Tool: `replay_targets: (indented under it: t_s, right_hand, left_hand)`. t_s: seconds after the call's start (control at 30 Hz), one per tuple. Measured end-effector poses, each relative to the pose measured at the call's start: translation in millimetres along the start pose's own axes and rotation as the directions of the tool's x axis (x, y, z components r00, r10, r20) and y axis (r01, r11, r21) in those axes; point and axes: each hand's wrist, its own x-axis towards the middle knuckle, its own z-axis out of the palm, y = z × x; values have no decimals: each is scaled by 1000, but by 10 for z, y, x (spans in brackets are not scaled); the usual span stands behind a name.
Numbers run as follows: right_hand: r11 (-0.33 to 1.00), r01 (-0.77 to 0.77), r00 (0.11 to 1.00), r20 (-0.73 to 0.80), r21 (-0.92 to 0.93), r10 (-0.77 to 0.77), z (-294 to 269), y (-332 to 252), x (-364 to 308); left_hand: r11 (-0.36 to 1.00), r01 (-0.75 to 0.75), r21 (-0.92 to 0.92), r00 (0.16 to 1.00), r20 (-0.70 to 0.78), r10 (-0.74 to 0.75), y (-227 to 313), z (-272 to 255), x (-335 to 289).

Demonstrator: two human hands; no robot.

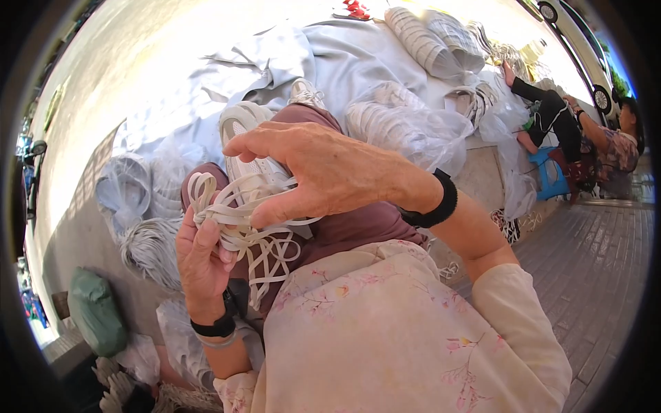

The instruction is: The recorder is lacing and tying pairs of white athletic shoes while sitting outdoors.

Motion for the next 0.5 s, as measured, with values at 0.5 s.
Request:
replay_targets:
  t_s: [0.5]
  right_hand:
    - [955,-220,964,195,197,182,-77,-155,52]
  left_hand:
    - [774,84,628,983,74,-167,207,52,-151]
